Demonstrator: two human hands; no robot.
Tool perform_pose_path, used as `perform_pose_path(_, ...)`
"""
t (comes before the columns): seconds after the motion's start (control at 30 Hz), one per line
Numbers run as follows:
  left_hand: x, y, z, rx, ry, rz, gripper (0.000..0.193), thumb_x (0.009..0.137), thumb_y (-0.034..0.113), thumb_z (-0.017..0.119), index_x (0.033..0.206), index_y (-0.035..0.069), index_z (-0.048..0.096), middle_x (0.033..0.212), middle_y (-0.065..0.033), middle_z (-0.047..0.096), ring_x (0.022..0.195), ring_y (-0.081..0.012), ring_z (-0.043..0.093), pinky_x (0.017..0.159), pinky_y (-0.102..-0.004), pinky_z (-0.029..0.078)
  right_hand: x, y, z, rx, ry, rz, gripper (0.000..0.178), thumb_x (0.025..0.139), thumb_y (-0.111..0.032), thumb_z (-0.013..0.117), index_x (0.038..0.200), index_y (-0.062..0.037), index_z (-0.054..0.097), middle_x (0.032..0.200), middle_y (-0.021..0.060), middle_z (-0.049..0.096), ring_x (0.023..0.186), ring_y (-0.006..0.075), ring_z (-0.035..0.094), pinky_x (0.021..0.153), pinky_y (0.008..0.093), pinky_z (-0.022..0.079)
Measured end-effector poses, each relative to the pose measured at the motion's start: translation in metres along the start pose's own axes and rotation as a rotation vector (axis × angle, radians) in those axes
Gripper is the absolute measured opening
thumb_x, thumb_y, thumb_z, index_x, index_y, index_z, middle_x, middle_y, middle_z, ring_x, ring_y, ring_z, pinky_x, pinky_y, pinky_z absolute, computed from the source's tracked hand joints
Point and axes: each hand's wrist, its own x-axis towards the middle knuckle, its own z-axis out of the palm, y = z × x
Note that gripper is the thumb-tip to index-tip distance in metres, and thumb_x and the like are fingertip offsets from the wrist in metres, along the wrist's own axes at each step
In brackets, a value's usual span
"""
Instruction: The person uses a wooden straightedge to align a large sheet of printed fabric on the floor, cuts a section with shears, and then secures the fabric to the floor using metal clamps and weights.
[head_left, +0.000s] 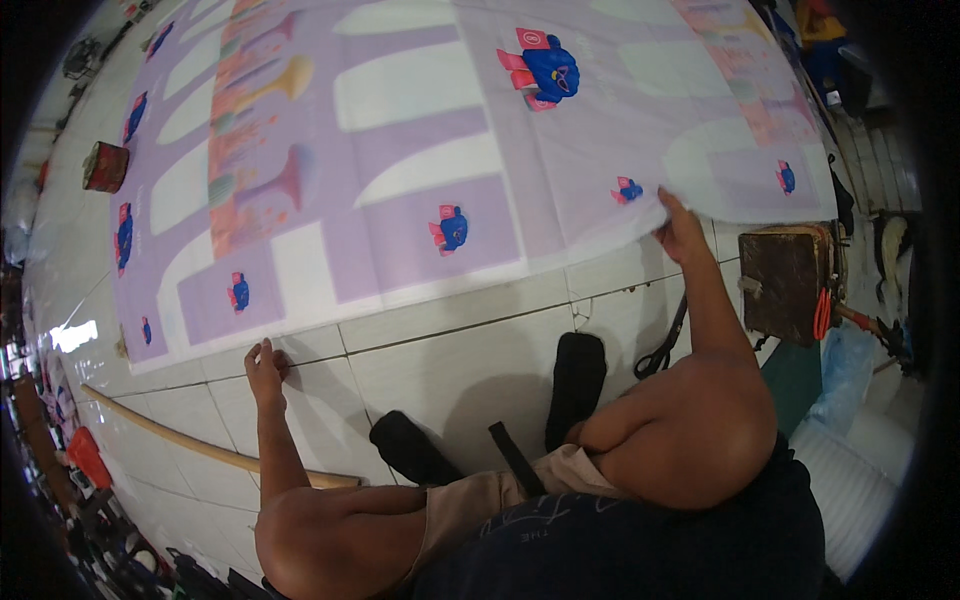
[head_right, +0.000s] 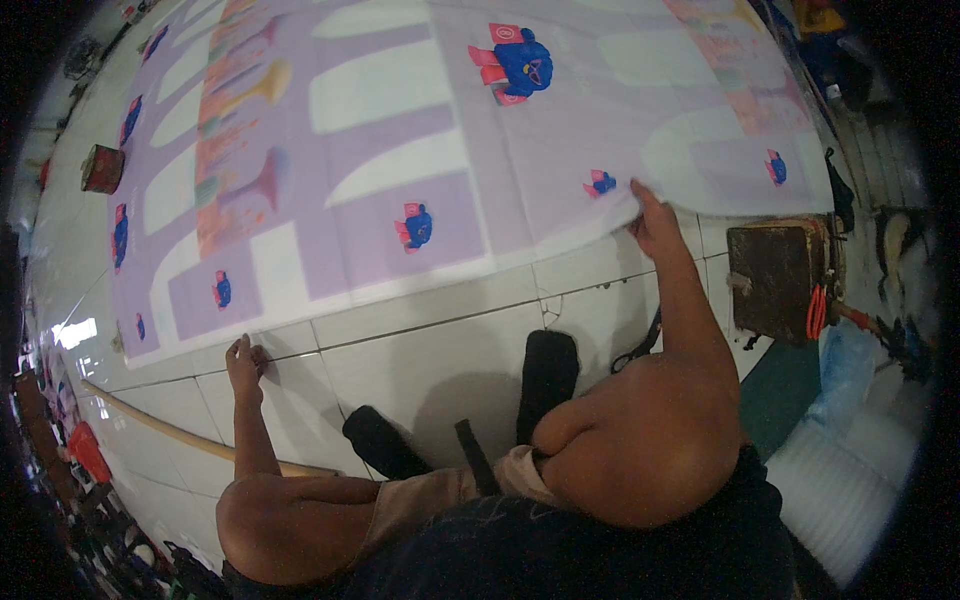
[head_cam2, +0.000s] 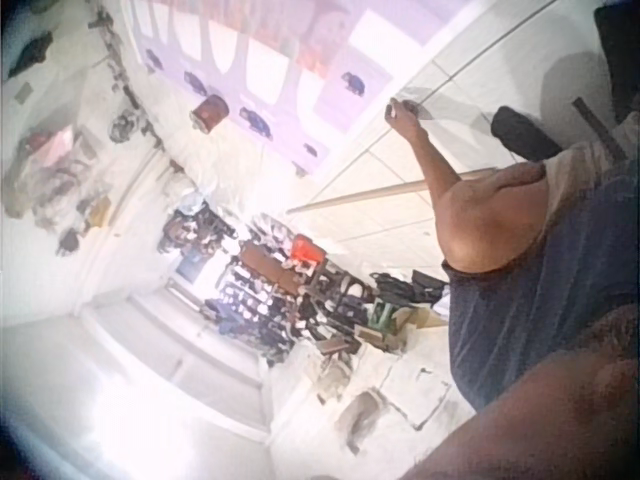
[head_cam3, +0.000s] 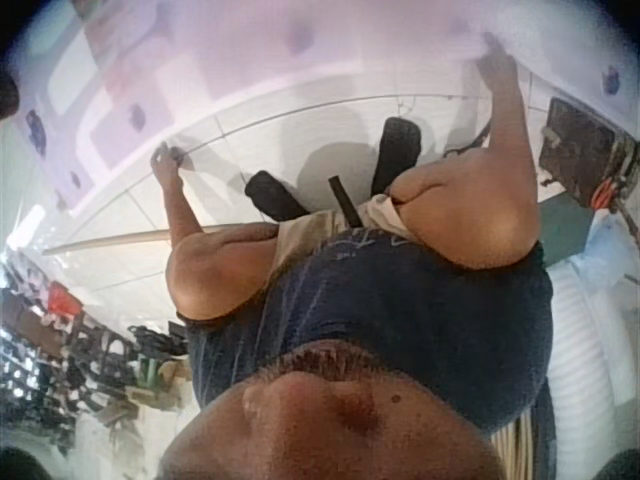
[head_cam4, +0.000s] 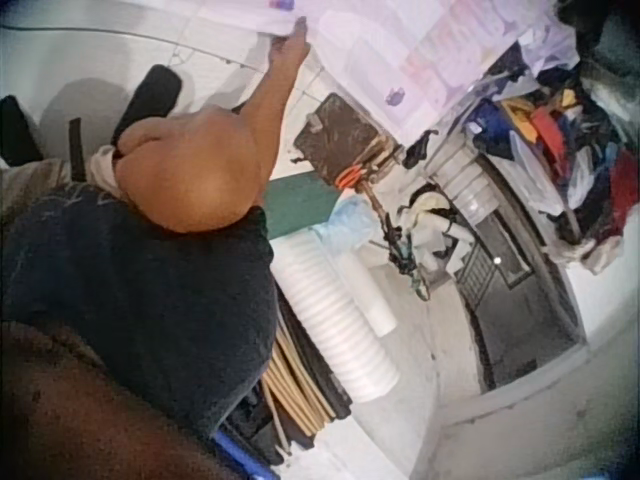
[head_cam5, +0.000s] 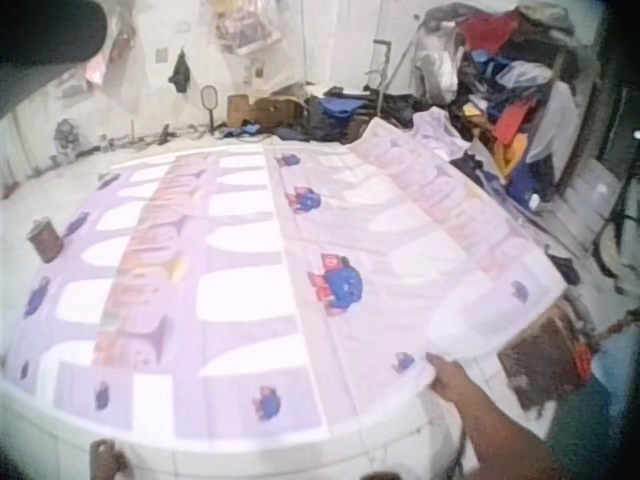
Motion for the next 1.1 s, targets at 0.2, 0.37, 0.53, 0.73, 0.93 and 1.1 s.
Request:
perform_pose_path(0.2,0.011,0.014,-0.009,-0.059,-0.003,-0.226,0.074,0.089,0.061,0.062,0.13,0.001,0.045,0.082,-0.0048,0.06,0.069,-0.0148,0.058,0.061,-0.0288,0.046,-0.002,-0.118,0.097,-0.019,-0.045,-0.315,0.052,0.088,-0.028,0.071,0.128,0.0009,0.054,0.123,0.0111,0.061,0.112,0.0239,0.059,0.093,0.04,0.048)
perform_pose_path(0.37,0.013,0.02,0.006,-0.177,-0.016,-0.228,0.065,0.091,0.06,0.06,0.119,0.003,0.049,0.075,-0.0023,0.059,0.063,-0.0129,0.055,0.055,-0.0263,0.041,-0.013,-0.141,0.188,-0.188,-0.177,-0.443,0.051,0.086,-0.034,0.069,0.119,0.0038,0.059,0.108,0.0128,0.066,0.096,0.0242,0.064,0.086,0.0387,0.049)
perform_pose_path(0.53,0.025,0.018,0.002,-0.159,-0.028,-0.203,0.057,0.092,0.058,0.06,0.115,0.006,0.052,0.076,-0.0024,0.06,0.063,-0.0129,0.056,0.055,-0.0263,0.042,-0.036,-0.12,0.28,-0.362,-0.515,-0.33,0.048,0.087,-0.031,0.069,0.113,0.0091,0.063,0.108,0.0141,0.065,0.093,0.0225,0.06,0.084,0.0354,0.048)
perform_pose_path(0.73,0.022,0.016,0.013,-0.161,-0.027,-0.142,0.04,0.097,0.045,0.059,0.104,0.006,0.051,0.073,-0.0022,0.057,0.057,-0.012,0.054,0.045,-0.0245,0.04,-0.036,-0.184,0.233,-0.035,-0.435,-0.518,0.04,0.094,-0.017,0.058,0.131,-0.004,0.059,0.127,0.0075,0.061,0.115,0.0228,0.056,0.101,0.0371,0.043)
perform_pose_path(0.93,0.025,0.015,0.005,-0.319,0.061,-0.087,0.04,0.096,0.04,0.063,0.088,0.005,0.046,0.067,-0.0032,0.05,0.051,-0.0109,0.048,0.041,-0.0239,0.037,-0.066,-0.226,0.176,0.401,-0.254,-0.506,0.045,0.101,-0.024,0.053,0.14,-0.0027,0.049,0.144,0.0129,0.051,0.134,0.0266,0.045,0.116,0.0423,0.031)
perform_pose_path(1.1,0.023,0.015,0.004,-0.347,0.133,-0.058,0.04,0.095,0.038,0.065,0.093,0.002,0.049,0.07,-0.0034,0.051,0.051,-0.0102,0.047,0.042,-0.023,0.036,-0.092,-0.187,0.131,0.512,-0.107,-0.432,0.053,0.097,-0.023,0.054,0.143,-0.0005,0.043,0.146,0.0166,0.047,0.135,0.0296,0.044,0.117,0.0472,0.029)
